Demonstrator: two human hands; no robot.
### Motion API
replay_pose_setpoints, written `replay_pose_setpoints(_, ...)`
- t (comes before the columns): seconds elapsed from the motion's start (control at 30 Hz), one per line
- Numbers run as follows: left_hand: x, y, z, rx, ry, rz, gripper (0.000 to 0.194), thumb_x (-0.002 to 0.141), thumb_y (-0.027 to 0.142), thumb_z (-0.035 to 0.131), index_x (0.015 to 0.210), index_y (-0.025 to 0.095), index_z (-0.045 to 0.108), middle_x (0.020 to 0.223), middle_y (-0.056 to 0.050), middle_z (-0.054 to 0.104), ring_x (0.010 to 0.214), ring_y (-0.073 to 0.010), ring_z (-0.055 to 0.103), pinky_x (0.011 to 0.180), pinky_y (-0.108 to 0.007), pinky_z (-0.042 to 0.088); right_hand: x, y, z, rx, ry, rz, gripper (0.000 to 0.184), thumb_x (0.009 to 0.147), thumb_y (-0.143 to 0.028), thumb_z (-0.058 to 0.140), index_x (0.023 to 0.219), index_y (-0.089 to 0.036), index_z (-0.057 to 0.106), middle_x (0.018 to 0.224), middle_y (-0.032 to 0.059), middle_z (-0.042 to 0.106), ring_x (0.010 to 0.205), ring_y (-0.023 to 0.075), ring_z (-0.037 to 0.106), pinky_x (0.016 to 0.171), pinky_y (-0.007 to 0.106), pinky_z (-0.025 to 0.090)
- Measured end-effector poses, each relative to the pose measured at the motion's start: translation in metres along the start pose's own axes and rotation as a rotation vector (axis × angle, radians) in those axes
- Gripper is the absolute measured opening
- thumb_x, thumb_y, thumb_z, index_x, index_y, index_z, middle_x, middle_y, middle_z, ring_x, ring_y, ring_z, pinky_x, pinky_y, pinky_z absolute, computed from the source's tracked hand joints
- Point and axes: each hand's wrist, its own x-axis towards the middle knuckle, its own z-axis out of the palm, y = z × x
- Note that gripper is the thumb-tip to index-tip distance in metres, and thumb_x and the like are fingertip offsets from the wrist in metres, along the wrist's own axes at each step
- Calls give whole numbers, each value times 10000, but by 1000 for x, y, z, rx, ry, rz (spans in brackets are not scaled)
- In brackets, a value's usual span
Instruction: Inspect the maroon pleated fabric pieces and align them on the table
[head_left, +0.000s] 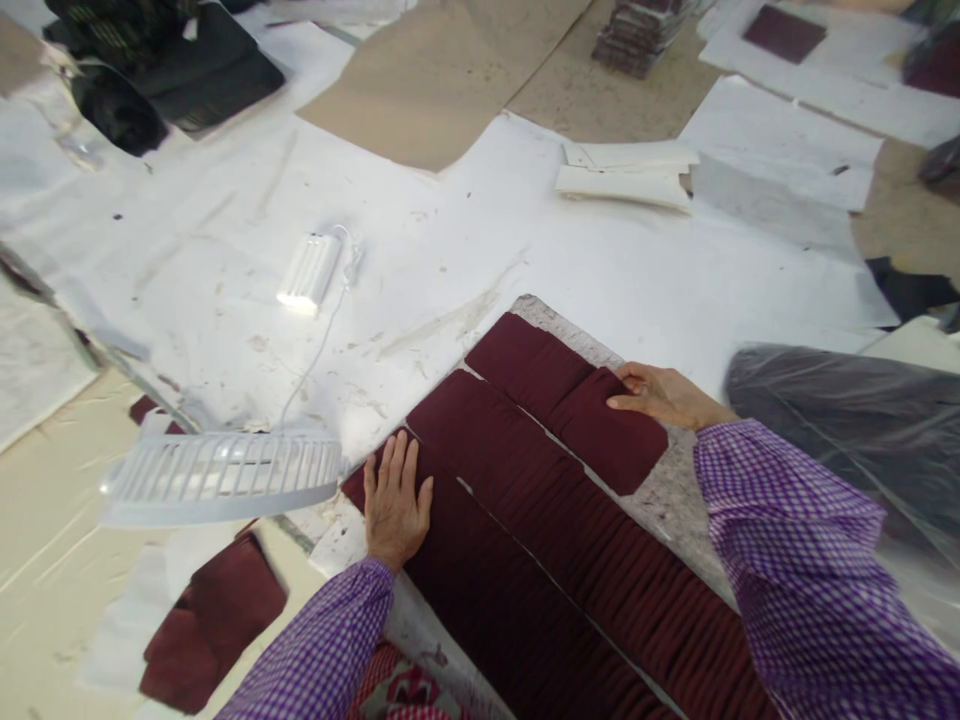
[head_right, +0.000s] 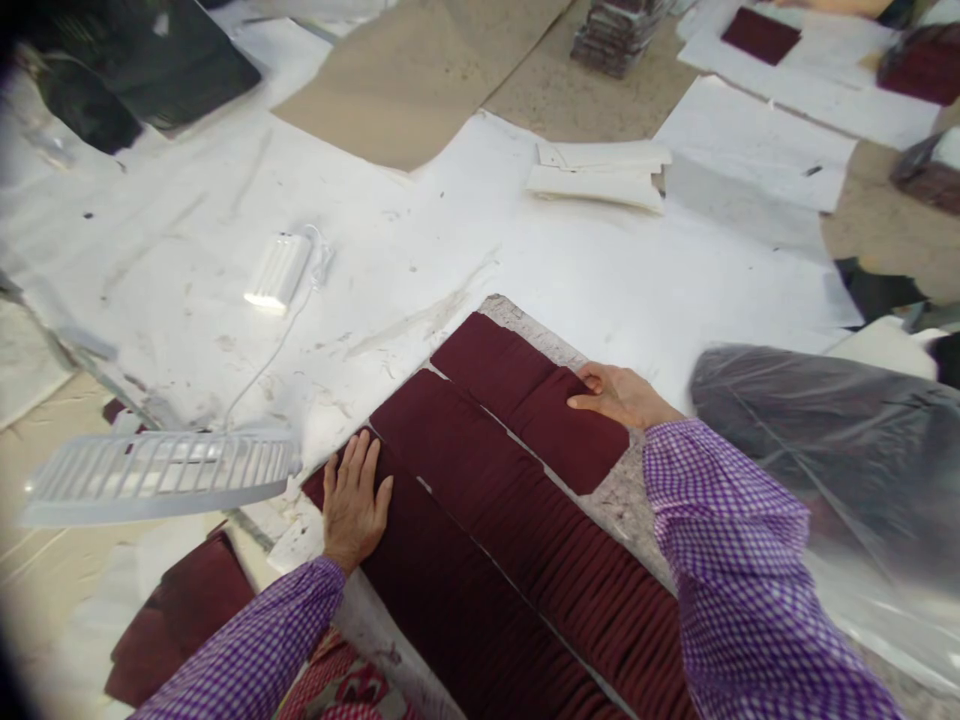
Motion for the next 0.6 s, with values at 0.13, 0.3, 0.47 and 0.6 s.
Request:
replay_pose_setpoints(0.13,1,0,0,-1,1,3,527,916,273,434,1400,71,374,1494,-193,381,1412,-291,286,1149,-519,199,-18,11,-3,19,-65,83,305,772,-508,593,727,-218,512,594,-49,461,555,138,475,553,278,350)
replay_pose_setpoints(0.3,0,0,1,-15,6,-3,545,915,275,438,1420,94,344,1500,-185,375,1409,-293,293,1146,-527,203,-33,15,0,37,-98,128,374,783,-574,525,709,-209,542,627,-13,543,620,180,530,596,311,369)
replay_pose_setpoints(0.47,0,0,1,-28,4,-10,554,915,278,435,1432,110,327,1506,-182,366,1414,-294,284,1149,-532,197,-37,14,2,57,-102,134,410,783,-593,495,693,-202,576,612,-1,556,618,190,541,581,314,374)
replay_pose_setpoints(0.6,-1,0,0,-20,-4,-7,552,917,280,433,1428,98,332,1505,-187,364,1419,-291,273,1151,-530,195,-34,17,2,48,-107,117,395,767,-577,513,612,-214,499,556,-20,495,570,166,491,546,301,338)
